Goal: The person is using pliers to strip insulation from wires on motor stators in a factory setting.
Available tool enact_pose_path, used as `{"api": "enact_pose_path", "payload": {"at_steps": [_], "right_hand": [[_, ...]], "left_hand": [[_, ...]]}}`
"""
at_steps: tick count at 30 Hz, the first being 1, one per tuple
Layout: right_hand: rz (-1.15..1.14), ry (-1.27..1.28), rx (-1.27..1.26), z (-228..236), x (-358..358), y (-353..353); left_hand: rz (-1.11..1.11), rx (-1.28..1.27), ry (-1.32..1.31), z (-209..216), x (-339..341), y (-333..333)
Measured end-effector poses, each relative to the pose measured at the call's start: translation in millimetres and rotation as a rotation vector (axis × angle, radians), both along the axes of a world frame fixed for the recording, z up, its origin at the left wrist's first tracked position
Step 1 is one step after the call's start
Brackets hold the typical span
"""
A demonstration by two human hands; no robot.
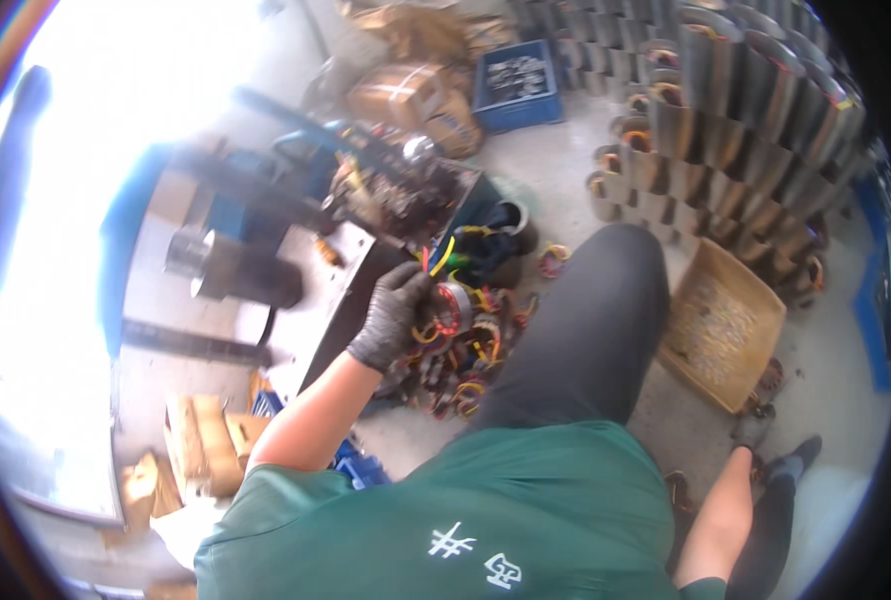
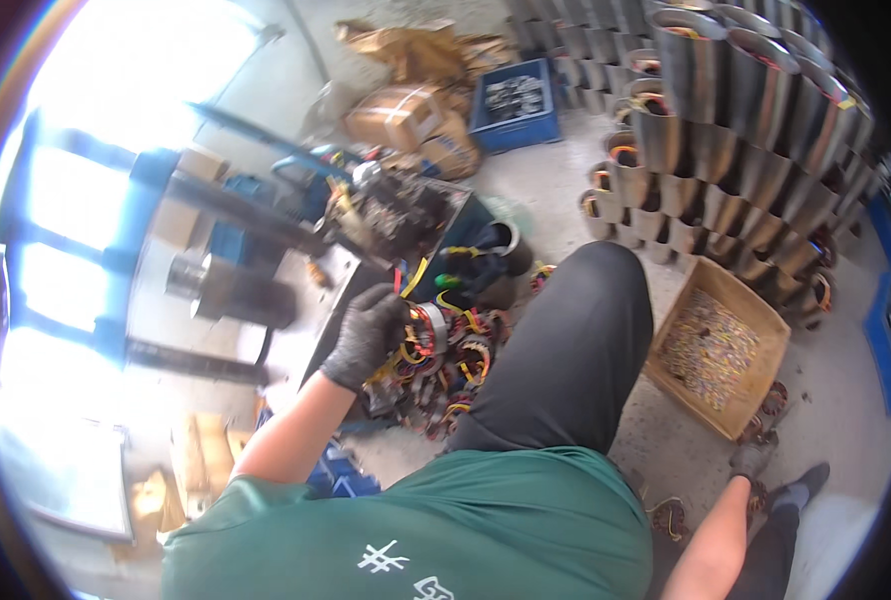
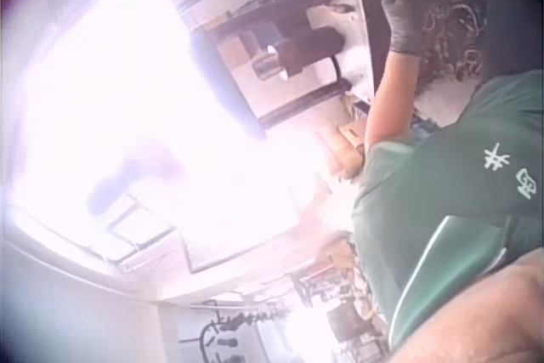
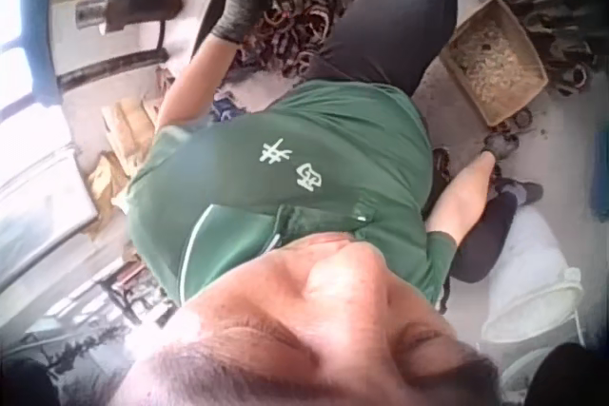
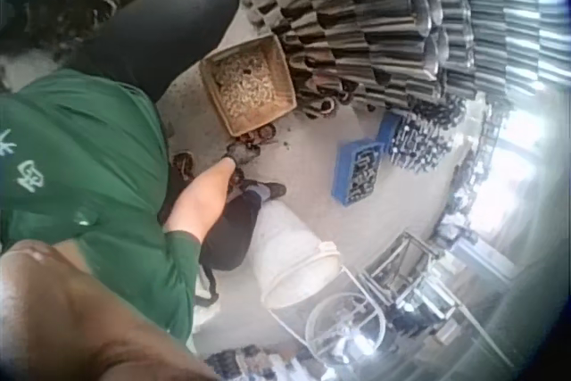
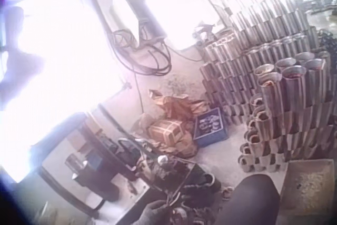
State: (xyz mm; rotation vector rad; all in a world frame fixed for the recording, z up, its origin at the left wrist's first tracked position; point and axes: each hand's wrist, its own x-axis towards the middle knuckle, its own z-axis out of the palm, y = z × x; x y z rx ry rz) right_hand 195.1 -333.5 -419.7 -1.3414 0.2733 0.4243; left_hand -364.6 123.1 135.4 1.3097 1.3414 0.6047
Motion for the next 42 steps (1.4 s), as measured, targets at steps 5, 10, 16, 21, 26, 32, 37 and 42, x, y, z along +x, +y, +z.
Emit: {"api": "enact_pose_path", "payload": {"at_steps": [5,10,16,21,26,32,37,42], "right_hand": [[0.194,-0.026,0.043,75,-12,62],[0.372,-0.222,-0.57,102,-28,63],[0.684,-0.377,-1.206,95,-52,51],[0.474,-0.298,-1.048,75,-78,51],[0.265,0.191,-0.32,42,-81,31],[0.256,0.346,-0.369,21,-92,20],[0.324,0.287,-0.693,66,-86,21],[0.179,0.086,-0.871,138,-53,18]], "left_hand": [[0.375,-0.351,-0.105,-110,-83,-22],[0.386,-0.752,-0.288,-185,-166,-7],[0.306,-0.392,0.138,-204,-166,-3],[0.237,-0.082,0.519,-183,-145,4],[0.11,0.183,0.367,-160,-93,8],[-0.055,0.54,0.079,-83,49,12],[-0.369,0.49,-0.246,4,184,-35],[-0.79,0.049,-0.596,-12,303,-88]]}}
